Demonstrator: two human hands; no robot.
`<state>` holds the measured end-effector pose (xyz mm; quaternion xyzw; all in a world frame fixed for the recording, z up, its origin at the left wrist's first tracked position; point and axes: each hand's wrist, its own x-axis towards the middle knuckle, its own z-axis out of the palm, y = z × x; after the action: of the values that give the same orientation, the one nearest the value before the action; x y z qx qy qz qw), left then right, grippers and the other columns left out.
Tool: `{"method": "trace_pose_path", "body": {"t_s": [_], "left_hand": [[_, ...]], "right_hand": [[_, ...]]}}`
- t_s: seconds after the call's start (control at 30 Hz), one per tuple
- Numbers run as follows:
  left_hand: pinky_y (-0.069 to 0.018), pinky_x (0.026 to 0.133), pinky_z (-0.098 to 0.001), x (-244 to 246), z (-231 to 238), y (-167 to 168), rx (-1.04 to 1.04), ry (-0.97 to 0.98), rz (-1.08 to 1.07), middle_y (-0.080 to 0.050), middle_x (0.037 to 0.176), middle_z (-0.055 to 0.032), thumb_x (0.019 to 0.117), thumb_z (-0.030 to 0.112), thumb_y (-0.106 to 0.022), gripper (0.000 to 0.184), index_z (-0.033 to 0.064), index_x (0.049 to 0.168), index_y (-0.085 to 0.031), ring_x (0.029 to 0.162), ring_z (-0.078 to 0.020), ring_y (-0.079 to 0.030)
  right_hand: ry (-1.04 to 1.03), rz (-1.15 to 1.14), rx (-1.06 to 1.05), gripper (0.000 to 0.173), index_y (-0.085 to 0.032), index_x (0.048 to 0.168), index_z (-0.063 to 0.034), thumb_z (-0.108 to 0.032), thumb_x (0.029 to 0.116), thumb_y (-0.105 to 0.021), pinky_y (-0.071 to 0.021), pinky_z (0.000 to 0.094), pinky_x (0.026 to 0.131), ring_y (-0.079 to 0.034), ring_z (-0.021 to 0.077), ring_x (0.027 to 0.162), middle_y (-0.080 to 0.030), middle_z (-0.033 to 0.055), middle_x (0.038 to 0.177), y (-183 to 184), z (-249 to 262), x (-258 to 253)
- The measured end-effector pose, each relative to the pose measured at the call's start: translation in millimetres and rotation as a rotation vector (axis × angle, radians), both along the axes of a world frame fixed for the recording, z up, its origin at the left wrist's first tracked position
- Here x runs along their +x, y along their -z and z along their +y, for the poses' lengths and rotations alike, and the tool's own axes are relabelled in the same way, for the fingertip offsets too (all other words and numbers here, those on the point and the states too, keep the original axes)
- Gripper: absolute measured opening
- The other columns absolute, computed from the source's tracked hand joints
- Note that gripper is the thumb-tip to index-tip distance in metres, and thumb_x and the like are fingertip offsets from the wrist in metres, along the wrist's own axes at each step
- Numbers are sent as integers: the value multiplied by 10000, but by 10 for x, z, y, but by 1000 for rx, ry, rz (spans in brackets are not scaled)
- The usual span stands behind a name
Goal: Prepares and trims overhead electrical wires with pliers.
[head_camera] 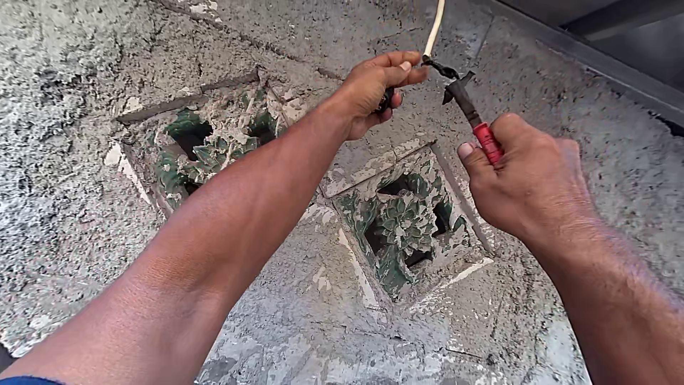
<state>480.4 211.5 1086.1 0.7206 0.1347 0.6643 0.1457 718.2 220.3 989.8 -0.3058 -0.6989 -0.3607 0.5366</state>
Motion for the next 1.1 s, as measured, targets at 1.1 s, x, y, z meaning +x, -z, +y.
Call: {"method": "trace_pose_path", "body": {"t_s": [1.1], "left_hand": [[-439,499,-187,48,159,126,-40,98,-126,-635,920,-31,1052,221,-560,188,93,1131,-673,624,-87,-554]], "right_hand": [[278,-33,-10,310,-556,1087,-18,-319,1064,-484,-484,650,563,-664,542,782,-624,291,801,15,334,-344]]}}
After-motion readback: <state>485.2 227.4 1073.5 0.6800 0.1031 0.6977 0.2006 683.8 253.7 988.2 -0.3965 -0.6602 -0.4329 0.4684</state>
